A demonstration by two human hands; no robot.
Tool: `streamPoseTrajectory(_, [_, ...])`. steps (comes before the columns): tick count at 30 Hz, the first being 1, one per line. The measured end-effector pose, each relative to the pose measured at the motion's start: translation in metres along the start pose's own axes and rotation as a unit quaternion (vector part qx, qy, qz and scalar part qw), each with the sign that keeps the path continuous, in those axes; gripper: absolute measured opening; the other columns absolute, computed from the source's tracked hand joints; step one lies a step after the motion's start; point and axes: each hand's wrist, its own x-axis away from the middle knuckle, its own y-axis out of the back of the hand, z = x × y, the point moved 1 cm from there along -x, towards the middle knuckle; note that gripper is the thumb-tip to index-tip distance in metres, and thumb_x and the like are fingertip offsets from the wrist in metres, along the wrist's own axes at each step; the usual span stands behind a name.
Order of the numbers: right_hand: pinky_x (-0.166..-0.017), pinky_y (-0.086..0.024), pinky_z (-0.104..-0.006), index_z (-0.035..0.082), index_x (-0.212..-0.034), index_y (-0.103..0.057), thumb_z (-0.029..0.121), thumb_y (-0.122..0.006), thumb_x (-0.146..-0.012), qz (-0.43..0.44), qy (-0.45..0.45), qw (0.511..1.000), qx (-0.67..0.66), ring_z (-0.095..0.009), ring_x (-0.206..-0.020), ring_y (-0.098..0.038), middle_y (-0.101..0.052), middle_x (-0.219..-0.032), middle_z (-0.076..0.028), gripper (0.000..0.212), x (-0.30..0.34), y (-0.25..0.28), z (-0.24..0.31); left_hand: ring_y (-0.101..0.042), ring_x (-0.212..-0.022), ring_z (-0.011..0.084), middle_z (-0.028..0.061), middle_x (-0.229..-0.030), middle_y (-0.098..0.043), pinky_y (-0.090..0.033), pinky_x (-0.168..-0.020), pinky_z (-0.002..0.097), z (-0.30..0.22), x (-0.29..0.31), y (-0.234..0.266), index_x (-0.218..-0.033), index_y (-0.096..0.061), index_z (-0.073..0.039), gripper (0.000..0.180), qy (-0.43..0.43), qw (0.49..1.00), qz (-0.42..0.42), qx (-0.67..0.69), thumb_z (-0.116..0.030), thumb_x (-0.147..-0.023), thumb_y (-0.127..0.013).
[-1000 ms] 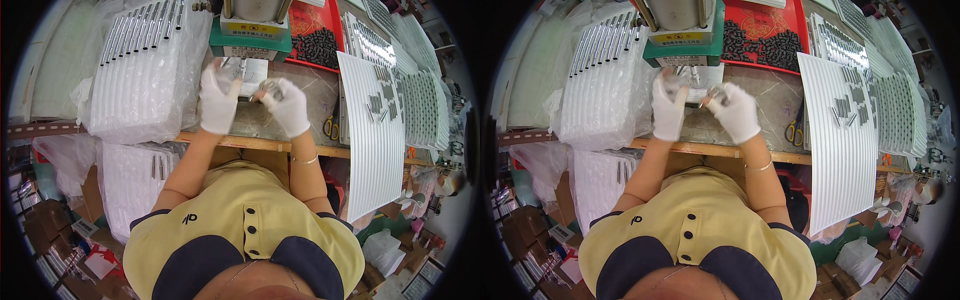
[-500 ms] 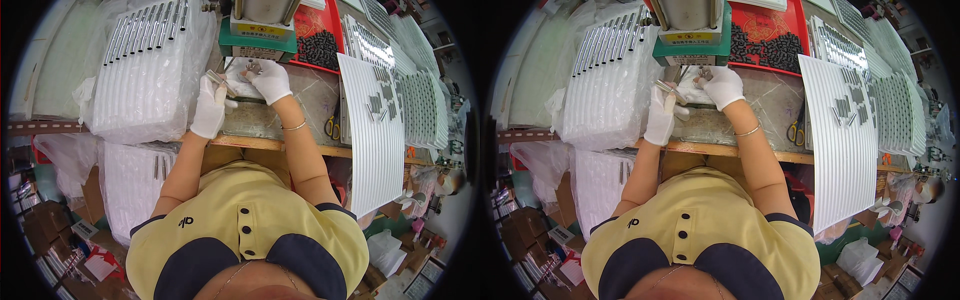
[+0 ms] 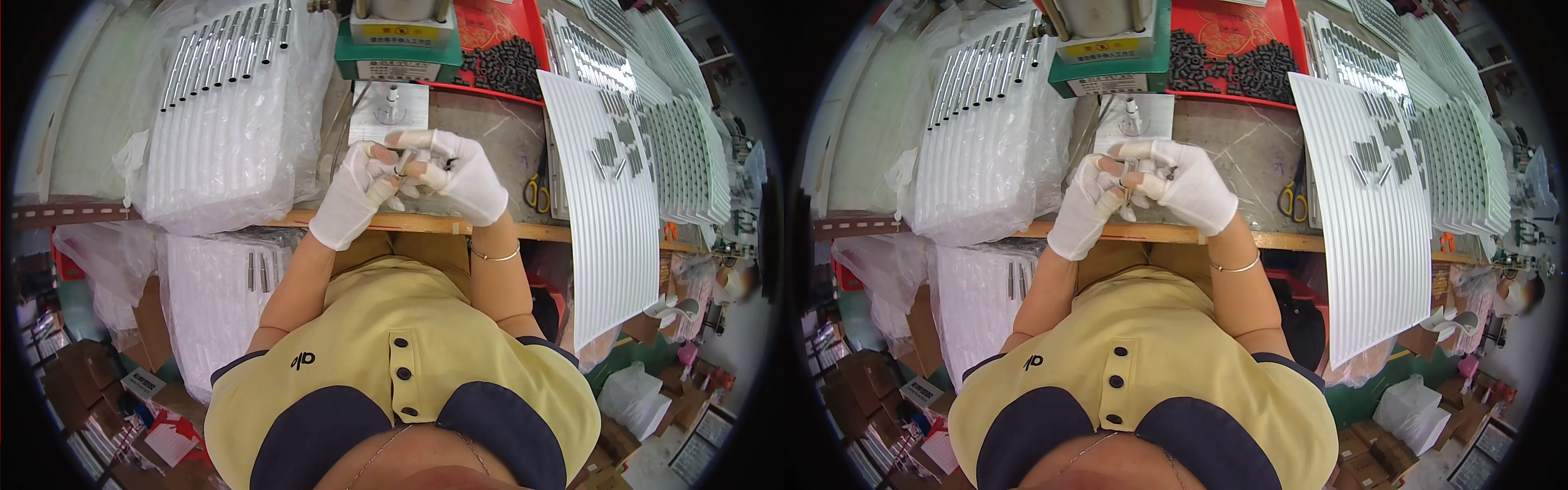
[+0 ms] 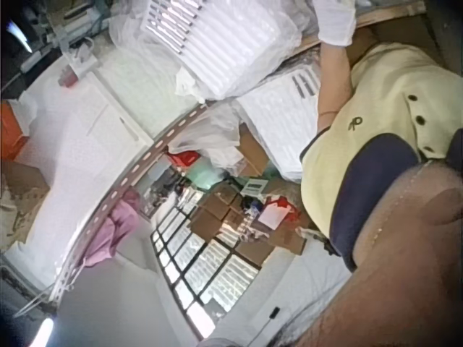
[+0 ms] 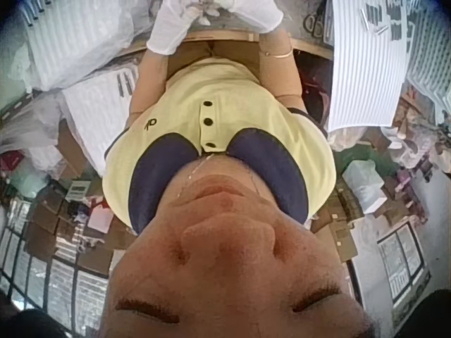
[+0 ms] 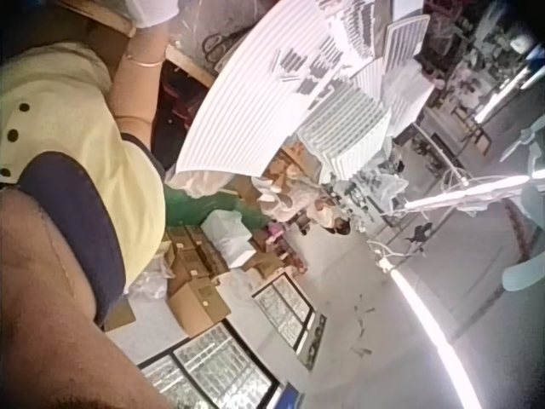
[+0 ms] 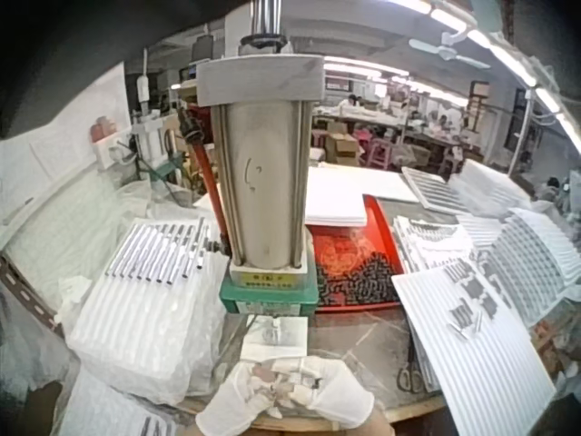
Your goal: Assembling metal tubes with plastic and screw components at a factory workstation.
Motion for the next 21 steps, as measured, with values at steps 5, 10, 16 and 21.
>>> streamPoseTrajectory(5, [-0.053,-0.039,-0.0180,0.003,-0.099,-0.067,0.010,-0.074,-0.075,-0.044,0.001,0.998,0.053,-0.002,-0.060,-0.044,-0.059,-0.074,0.004,0.025,0.011,-0.004,0.003,-0.058,-0.094,0.0165,0.0082,-0.101,-0.055,-0.053,-0.071,0.0274,0.011,-0.001,-0.010,-0.104,-0.037,-0.007,0.038,-0.041,0.998,-0.045,0.016,-0.009,-0.081,-0.068])
streamPoseTrajectory(10, [-0.055,-0.040,-0.0200,0.002,-0.096,-0.067,0.010,-0.076,-0.073,-0.029,0.048,0.991,0.121,-0.003,-0.061,-0.045,-0.058,-0.073,0.003,0.026,0.013,-0.006,0.012,-0.059,-0.094,0.0157,0.0077,-0.102,-0.054,-0.053,-0.077,0.0281,0.016,-0.002,-0.009,-0.102,-0.037,-0.008,0.046,-0.084,0.995,-0.053,0.014,0.003,-0.075,-0.072])
streamPoseTrajectory(16, [-0.058,-0.042,-0.0209,0.003,-0.095,-0.067,0.010,-0.076,-0.072,0.006,0.006,0.986,0.167,-0.005,-0.065,-0.049,-0.059,-0.073,0.000,0.025,0.012,0.008,-0.014,-0.059,-0.093,0.0182,0.0106,-0.099,-0.055,-0.053,-0.076,0.0299,0.023,-0.009,-0.001,-0.102,-0.035,-0.007,0.056,-0.019,0.996,-0.070,0.051,0.008,-0.066,-0.076])
streamPoseTrajectory(21, [-0.063,-0.046,-0.0185,0.002,-0.095,-0.065,0.006,-0.071,-0.077,-0.114,0.053,0.943,0.308,-0.004,-0.074,-0.058,-0.065,-0.086,-0.001,0.019,-0.015,0.031,-0.038,-0.060,-0.095,0.0253,0.0140,-0.100,-0.058,-0.050,-0.079,0.0357,0.010,-0.049,0.016,-0.111,-0.047,-0.003,0.054,-0.138,0.887,-0.204,-0.391,-0.011,-0.067,-0.078])
